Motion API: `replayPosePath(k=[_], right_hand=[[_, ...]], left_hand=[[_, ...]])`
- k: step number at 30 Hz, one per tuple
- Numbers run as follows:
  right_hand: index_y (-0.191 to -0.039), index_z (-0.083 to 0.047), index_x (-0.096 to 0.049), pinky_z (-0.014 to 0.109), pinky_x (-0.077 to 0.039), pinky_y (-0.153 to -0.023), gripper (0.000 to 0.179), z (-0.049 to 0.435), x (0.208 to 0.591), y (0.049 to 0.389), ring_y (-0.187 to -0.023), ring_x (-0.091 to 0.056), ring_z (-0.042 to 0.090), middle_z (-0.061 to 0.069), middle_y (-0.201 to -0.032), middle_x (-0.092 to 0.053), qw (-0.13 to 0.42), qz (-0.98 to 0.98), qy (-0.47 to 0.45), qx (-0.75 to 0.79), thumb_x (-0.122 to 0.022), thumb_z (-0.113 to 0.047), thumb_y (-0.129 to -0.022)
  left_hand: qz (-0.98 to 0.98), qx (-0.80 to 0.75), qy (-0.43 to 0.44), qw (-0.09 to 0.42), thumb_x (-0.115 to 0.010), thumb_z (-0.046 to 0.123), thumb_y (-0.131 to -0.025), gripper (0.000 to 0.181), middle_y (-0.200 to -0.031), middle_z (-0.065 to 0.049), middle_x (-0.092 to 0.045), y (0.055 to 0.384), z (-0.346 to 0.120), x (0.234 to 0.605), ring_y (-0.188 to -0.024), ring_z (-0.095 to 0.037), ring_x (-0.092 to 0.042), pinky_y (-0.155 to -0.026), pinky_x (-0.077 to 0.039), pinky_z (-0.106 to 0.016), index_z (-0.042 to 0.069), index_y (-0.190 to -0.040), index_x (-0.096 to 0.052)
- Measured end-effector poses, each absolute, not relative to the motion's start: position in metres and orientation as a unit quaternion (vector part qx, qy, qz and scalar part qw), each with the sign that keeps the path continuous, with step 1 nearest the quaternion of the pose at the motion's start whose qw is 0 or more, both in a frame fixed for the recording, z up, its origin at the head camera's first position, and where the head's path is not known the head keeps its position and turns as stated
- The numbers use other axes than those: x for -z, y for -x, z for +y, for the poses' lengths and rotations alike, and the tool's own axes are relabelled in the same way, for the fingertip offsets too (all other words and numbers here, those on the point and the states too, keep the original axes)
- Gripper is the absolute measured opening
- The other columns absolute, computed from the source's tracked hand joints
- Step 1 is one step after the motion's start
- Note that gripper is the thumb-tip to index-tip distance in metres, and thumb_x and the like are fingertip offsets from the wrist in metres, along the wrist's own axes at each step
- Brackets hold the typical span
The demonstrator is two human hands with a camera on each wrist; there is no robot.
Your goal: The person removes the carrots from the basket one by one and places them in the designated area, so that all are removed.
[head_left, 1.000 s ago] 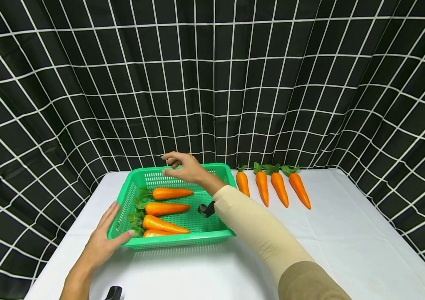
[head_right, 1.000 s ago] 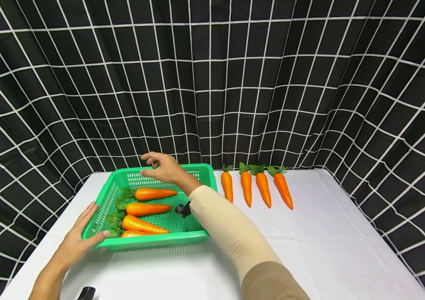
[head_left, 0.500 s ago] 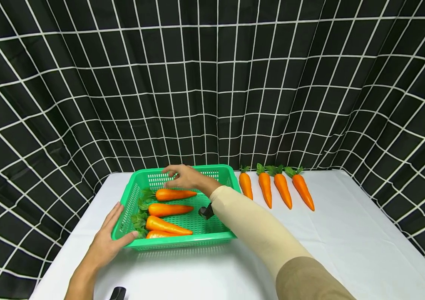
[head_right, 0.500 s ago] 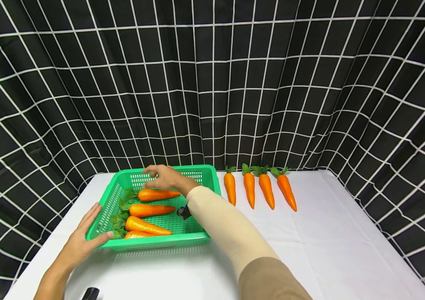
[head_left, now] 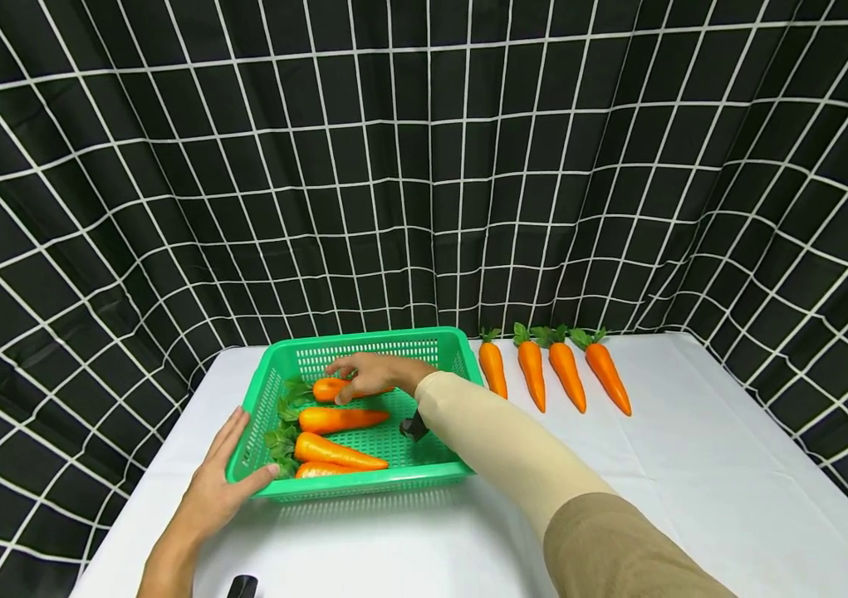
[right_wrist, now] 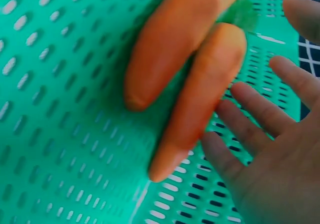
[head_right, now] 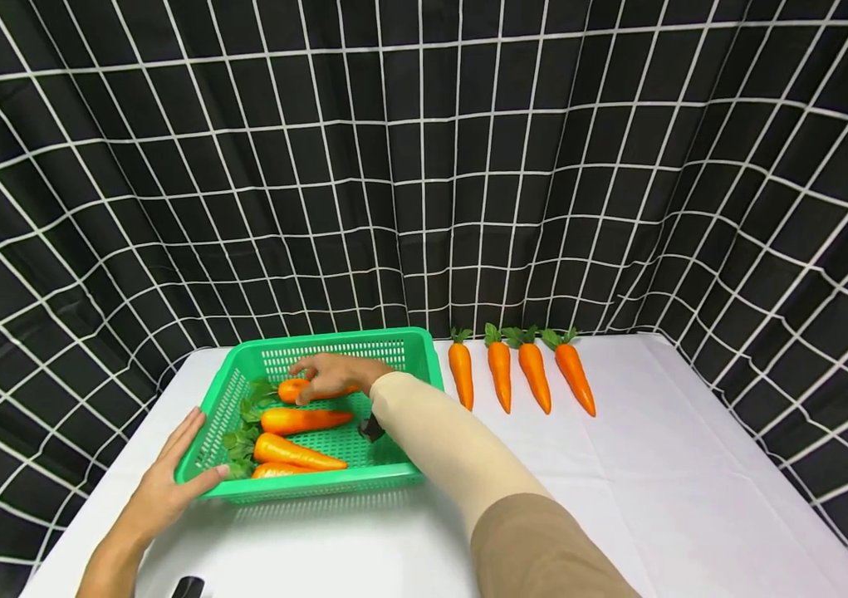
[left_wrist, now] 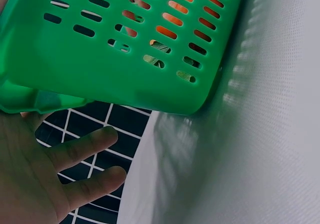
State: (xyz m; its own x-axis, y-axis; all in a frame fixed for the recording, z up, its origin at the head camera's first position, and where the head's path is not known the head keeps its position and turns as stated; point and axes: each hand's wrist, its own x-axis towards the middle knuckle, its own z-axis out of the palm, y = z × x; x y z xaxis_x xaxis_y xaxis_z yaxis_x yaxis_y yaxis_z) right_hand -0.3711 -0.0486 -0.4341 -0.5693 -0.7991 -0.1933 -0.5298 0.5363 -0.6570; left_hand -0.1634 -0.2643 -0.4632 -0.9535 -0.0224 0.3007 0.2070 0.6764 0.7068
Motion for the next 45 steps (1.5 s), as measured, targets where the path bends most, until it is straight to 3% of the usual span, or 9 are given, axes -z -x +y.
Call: replayPosePath(k=[10, 14, 26, 35, 45], right_hand=[[-0.128, -0.027, -0.043, 0.034, -0.039, -0.084, 0.058, -0.049, 0.436, 0.368, -0.106, -0.042, 0.015, -0.005, -0.125, -0.042, 0.233, 0.844, 0.415, 0.249, -0.068, -0.026, -0.075], [-0.124, -0.027, -0.048, 0.03, -0.043, -0.077, 0.052, -0.047, 0.438, 0.367, -0.099, -0.046, 0.014, -0.002, -0.117, -0.047, 0.24, 0.838, 0.411, 0.267, -0.067, -0.021, -0.076], [-0.121, -0.029, -0.05, 0.025, -0.045, -0.065, 0.047, -0.045, 0.445, 0.369, -0.081, -0.051, 0.014, -0.001, -0.099, -0.053, 0.238, 0.849, 0.421, 0.214, -0.062, -0.011, -0.079], [-0.122, -0.032, -0.049, 0.024, -0.046, -0.062, 0.055, -0.047, 0.447, 0.37, -0.081, -0.052, 0.01, -0.001, -0.098, -0.056, 0.225, 0.863, 0.409, 0.195, -0.059, -0.002, -0.077], [-0.121, -0.033, -0.049, 0.024, -0.047, -0.061, 0.054, -0.047, 0.439, 0.37, -0.081, -0.053, 0.012, 0.002, -0.101, -0.056, 0.22, 0.857, 0.406, 0.23, -0.062, -0.005, -0.076]], left_hand=[[-0.905, 0.396, 0.054, 0.148, -0.069, 0.033, -0.072, 0.083, -0.143, 0.005, -0.012, 0.163, -0.263, 0.461, -0.128, -0.021, -0.01, -0.092, -0.017, -0.057, 0.014, -0.138, -0.023], [-0.905, 0.395, 0.055, 0.15, -0.069, 0.033, -0.072, 0.083, -0.142, 0.009, -0.011, 0.163, -0.263, 0.461, -0.128, -0.021, -0.011, -0.093, -0.017, -0.057, 0.014, -0.138, -0.023], [-0.903, 0.4, 0.054, 0.149, -0.07, 0.03, -0.072, 0.083, -0.143, 0.003, -0.012, 0.163, -0.261, 0.463, -0.128, -0.023, -0.01, -0.092, -0.016, -0.058, 0.013, -0.138, -0.022], [-0.902, 0.403, 0.053, 0.148, -0.07, 0.032, -0.072, 0.084, -0.143, 0.004, -0.012, 0.163, -0.261, 0.464, -0.128, -0.022, -0.011, -0.093, -0.016, -0.057, 0.013, -0.138, -0.022], [-0.905, 0.396, 0.049, 0.148, -0.069, 0.031, -0.072, 0.083, -0.142, 0.01, -0.01, 0.161, -0.262, 0.462, -0.128, -0.023, -0.011, -0.092, -0.017, -0.058, 0.014, -0.138, -0.022]])
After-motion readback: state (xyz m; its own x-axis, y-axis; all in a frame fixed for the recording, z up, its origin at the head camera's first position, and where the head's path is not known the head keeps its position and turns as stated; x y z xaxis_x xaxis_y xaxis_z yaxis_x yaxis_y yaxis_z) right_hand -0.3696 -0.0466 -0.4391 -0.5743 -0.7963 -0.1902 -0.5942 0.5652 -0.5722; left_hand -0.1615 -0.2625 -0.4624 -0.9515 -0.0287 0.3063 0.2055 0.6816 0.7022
